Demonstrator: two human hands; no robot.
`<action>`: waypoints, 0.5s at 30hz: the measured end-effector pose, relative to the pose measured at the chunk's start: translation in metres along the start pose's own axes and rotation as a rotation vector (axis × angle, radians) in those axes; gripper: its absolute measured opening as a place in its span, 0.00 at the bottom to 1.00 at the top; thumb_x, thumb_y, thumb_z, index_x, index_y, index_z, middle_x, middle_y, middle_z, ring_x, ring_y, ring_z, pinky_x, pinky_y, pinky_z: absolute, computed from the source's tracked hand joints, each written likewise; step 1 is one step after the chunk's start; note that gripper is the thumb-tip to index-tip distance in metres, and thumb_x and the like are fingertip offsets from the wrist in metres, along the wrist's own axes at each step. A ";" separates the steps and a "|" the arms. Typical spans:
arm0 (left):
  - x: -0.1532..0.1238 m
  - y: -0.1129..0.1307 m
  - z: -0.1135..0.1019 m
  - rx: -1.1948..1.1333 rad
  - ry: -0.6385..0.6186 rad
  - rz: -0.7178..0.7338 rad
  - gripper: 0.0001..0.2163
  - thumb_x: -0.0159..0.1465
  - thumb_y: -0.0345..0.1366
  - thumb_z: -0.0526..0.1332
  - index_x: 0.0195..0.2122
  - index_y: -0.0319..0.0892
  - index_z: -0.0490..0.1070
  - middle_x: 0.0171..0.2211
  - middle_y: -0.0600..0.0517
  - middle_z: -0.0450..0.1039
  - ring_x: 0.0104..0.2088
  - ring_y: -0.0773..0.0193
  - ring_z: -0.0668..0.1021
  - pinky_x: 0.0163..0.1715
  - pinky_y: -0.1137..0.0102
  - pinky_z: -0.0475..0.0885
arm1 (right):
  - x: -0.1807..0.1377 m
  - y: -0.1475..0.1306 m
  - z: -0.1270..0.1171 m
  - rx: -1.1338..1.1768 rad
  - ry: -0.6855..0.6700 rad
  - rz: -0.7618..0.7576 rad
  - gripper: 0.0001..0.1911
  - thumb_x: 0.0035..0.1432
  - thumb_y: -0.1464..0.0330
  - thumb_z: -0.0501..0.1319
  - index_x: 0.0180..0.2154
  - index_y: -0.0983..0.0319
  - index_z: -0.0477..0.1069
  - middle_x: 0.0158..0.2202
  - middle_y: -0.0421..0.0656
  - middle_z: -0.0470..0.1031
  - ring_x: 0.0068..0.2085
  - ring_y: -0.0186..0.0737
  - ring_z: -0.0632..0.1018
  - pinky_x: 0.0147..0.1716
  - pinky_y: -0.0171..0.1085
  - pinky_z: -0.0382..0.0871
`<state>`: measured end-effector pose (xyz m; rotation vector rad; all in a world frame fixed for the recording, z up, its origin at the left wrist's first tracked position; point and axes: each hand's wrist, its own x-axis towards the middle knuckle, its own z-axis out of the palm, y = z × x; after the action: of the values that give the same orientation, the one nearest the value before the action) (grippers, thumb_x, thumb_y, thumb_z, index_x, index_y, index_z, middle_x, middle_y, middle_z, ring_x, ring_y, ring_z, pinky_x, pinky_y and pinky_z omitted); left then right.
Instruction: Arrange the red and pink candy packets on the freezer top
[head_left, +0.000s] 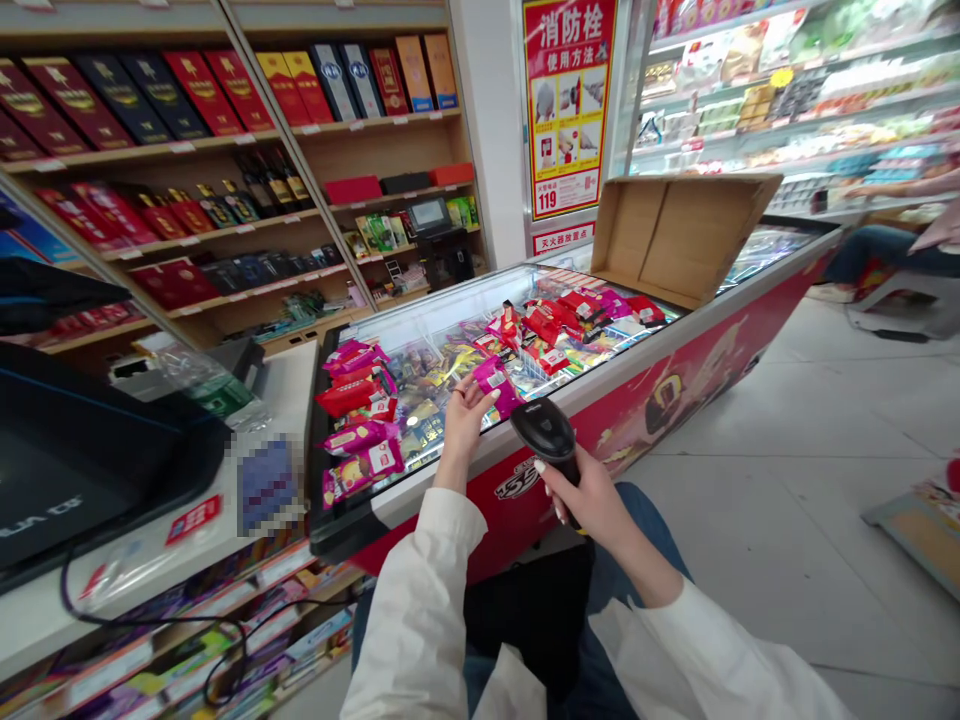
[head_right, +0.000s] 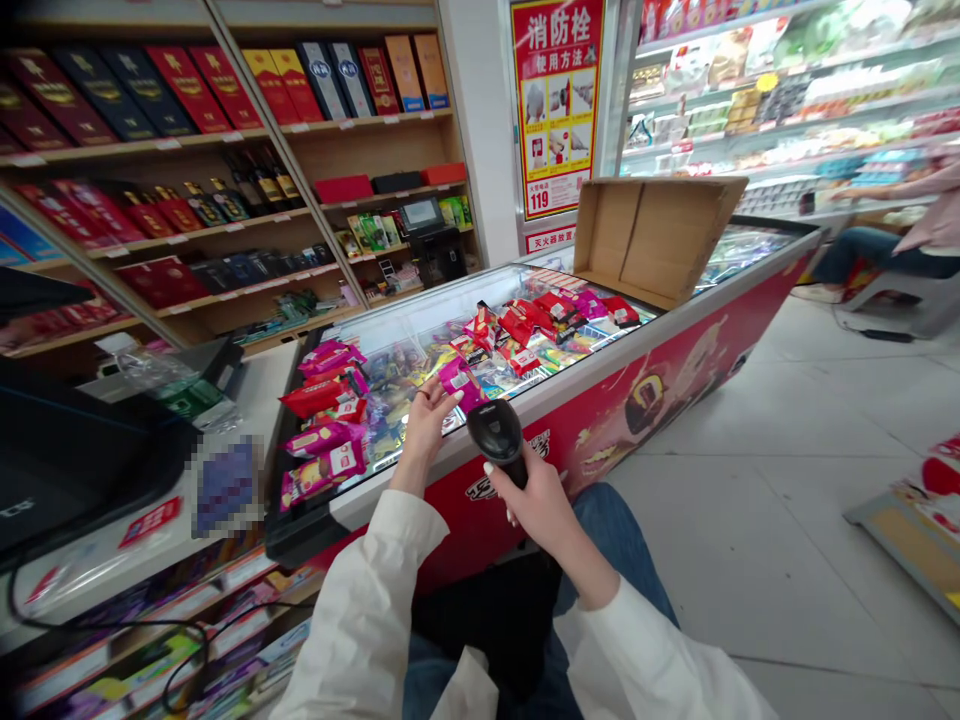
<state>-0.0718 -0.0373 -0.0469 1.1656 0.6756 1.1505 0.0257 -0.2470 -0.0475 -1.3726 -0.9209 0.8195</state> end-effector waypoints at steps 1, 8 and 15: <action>0.000 0.000 0.001 0.001 -0.004 0.000 0.35 0.51 0.35 0.83 0.59 0.46 0.73 0.53 0.43 0.84 0.58 0.51 0.83 0.62 0.55 0.76 | 0.002 -0.003 0.001 -0.012 -0.002 -0.007 0.18 0.63 0.50 0.67 0.40 0.56 0.69 0.18 0.33 0.72 0.16 0.39 0.74 0.19 0.36 0.68; -0.001 0.000 0.001 -0.026 -0.060 0.013 0.33 0.52 0.33 0.82 0.59 0.45 0.76 0.56 0.42 0.84 0.64 0.49 0.80 0.66 0.55 0.73 | 0.007 -0.011 0.001 -0.096 -0.021 -0.053 0.15 0.64 0.52 0.66 0.41 0.56 0.71 0.15 0.33 0.71 0.17 0.42 0.75 0.23 0.38 0.70; -0.001 -0.001 0.002 -0.004 -0.100 0.050 0.33 0.53 0.36 0.82 0.60 0.44 0.77 0.54 0.42 0.85 0.61 0.50 0.82 0.67 0.55 0.72 | 0.002 -0.012 0.002 -0.077 -0.023 -0.035 0.16 0.64 0.52 0.66 0.42 0.57 0.71 0.15 0.32 0.70 0.16 0.41 0.75 0.21 0.37 0.69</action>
<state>-0.0703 -0.0391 -0.0474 1.2342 0.5703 1.1264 0.0247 -0.2446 -0.0350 -1.4122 -1.0007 0.7808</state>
